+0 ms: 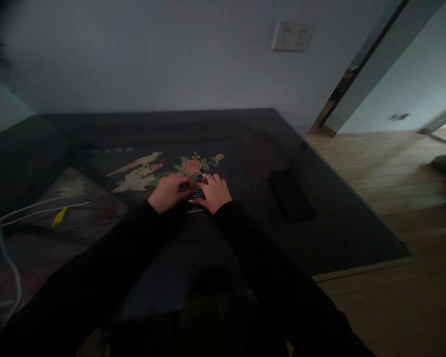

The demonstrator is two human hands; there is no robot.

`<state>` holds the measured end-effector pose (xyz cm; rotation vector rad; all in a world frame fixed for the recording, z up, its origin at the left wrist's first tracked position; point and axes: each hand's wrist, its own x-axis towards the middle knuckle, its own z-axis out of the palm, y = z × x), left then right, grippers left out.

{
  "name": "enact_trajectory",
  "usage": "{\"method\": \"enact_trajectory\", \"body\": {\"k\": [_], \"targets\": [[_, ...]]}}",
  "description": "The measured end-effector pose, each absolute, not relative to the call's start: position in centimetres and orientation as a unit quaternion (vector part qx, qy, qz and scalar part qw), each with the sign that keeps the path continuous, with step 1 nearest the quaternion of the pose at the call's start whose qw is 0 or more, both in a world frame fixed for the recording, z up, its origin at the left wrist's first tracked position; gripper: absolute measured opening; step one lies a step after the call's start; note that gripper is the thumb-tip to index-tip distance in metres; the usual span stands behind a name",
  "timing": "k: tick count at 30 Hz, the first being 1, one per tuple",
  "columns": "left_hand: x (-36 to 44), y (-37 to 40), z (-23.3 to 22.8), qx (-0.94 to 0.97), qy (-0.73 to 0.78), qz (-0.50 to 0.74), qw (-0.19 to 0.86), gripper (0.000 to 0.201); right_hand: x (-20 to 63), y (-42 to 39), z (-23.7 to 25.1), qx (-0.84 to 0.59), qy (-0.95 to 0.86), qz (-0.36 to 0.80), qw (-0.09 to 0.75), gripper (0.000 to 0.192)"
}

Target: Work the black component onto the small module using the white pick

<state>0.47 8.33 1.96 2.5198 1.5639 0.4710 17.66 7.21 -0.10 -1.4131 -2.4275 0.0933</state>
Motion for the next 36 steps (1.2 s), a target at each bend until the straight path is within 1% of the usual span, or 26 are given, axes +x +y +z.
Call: {"method": "enact_trajectory", "body": {"k": [12,20,25,29,36], "targets": [[0.74,8.07,1.78,0.839,0.525,0.131,0.058,0.008,17.73,7.33,-0.43,-0.505,-0.847,0.043,0.160,0.047],[0.66,7.98,1.87,0.839,0.527,0.125,0.053,0.006,17.69,7.42,-0.49,-0.507,-0.846,0.048,0.156,0.050],[0.72,7.99,1.88,0.834,0.534,0.132,0.049,0.012,17.63,7.36,-0.44,-0.507,-0.847,0.050,0.153,0.051],[0.68,7.98,1.85,0.836,0.531,0.128,0.048,0.008,17.67,7.40,-0.64,-0.504,-0.848,0.044,0.157,0.050],[0.75,7.97,1.55,0.836,0.532,0.124,0.051,0.010,17.67,7.32,-0.46,-0.505,-0.847,0.048,0.158,0.047]]}}
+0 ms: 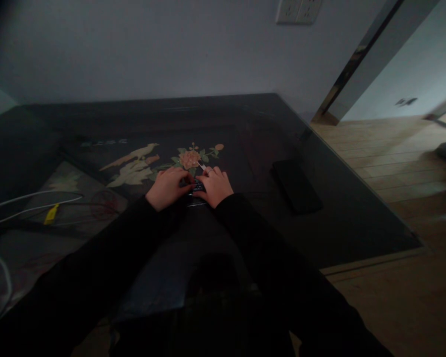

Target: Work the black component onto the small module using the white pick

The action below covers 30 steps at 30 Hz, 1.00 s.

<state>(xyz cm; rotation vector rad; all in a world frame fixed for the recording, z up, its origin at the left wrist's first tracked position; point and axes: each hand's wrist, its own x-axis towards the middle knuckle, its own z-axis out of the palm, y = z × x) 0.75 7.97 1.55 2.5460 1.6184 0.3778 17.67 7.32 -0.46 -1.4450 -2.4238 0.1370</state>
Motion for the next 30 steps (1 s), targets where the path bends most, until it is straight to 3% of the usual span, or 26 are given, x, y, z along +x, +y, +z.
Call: {"method": "enact_trajectory", "body": {"k": [30], "targets": [[0.88,7.90,1.16,0.834,0.534,0.130,0.045,0.009,17.40,6.99,0.04,-0.522,-0.837,0.056,0.153,0.046]]}}
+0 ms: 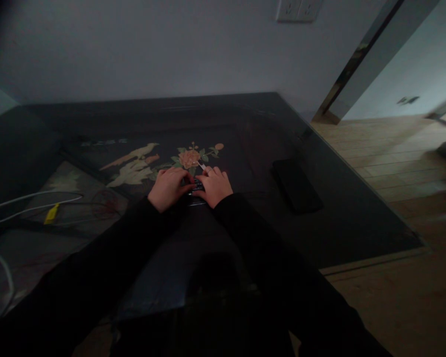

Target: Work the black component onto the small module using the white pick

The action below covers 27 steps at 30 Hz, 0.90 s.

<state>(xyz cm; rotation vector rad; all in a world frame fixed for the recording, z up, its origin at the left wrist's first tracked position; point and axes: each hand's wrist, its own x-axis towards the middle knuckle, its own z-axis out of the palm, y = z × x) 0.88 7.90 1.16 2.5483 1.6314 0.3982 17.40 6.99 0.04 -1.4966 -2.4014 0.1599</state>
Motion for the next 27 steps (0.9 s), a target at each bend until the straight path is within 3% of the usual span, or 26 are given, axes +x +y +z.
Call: {"method": "enact_trajectory", "body": {"k": [11,16,18,21,24,27], "targets": [[0.9,8.3,2.4,0.827,0.535,0.162,0.053,0.004,17.4,6.8,0.1,-0.518,-0.843,0.039,0.139,0.046],[0.1,8.8,3.8,0.836,0.509,0.186,0.084,0.005,17.9,7.1,0.7,-0.526,-0.825,0.081,0.187,0.062],[-0.4,8.9,4.4,0.846,0.484,0.193,0.113,0.004,18.5,7.4,1.3,-0.524,-0.804,0.134,0.247,0.063],[-1.1,8.6,5.6,0.851,0.437,0.216,0.195,0.003,19.4,7.6,2.3,-0.471,-0.777,0.283,0.308,0.046],[-1.3,7.9,7.1,0.851,0.387,0.217,0.281,0.008,19.8,7.5,3.1,-0.390,-0.721,0.493,0.293,0.040],[-1.2,7.2,8.5,0.850,0.349,0.209,0.335,0.014,20.0,6.9,3.6,-0.320,-0.669,0.618,0.261,0.042]]}}
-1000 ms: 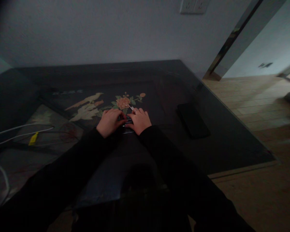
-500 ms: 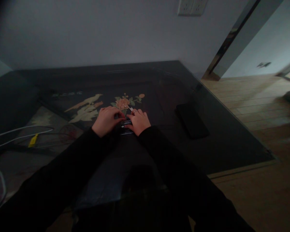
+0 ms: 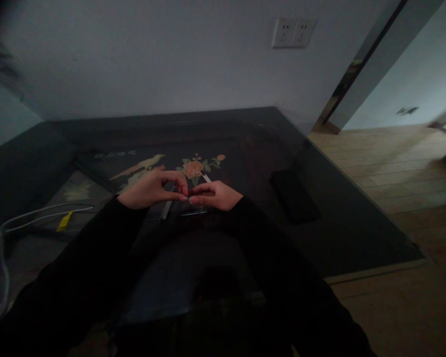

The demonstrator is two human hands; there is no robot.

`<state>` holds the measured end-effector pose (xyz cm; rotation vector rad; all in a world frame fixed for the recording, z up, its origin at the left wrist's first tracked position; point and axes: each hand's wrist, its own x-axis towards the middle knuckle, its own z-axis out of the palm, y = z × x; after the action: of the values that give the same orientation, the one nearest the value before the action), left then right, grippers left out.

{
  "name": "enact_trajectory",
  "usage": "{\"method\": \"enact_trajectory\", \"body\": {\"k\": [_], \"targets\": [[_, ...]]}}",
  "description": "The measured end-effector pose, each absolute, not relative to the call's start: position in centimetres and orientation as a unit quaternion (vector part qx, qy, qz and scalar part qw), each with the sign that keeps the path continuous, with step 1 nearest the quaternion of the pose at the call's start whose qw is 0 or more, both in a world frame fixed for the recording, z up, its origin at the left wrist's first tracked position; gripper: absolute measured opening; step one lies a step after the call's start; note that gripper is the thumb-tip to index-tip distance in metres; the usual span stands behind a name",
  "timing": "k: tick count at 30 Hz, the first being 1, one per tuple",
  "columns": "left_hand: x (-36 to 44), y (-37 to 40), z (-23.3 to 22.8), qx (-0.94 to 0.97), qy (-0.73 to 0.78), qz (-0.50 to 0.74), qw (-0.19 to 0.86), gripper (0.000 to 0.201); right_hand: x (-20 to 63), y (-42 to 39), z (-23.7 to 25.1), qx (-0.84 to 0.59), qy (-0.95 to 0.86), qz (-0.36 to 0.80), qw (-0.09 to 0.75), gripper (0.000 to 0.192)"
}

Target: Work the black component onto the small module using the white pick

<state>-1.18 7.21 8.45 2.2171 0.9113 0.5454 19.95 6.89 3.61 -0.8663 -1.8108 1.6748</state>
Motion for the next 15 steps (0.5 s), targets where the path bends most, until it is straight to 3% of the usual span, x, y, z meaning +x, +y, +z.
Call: {"method": "enact_trajectory", "body": {"k": [9,15], "targets": [[-0.7,6.4,9.0,0.824,0.304,0.185,0.441,0.011,19.9,5.6,4.1,-0.228,-0.636,0.700,0.231,0.050],[-0.5,6.5,8.8,0.813,0.295,0.185,0.467,0.011,19.4,5.3,3.8,-0.212,-0.632,0.699,0.259,0.051]]}}
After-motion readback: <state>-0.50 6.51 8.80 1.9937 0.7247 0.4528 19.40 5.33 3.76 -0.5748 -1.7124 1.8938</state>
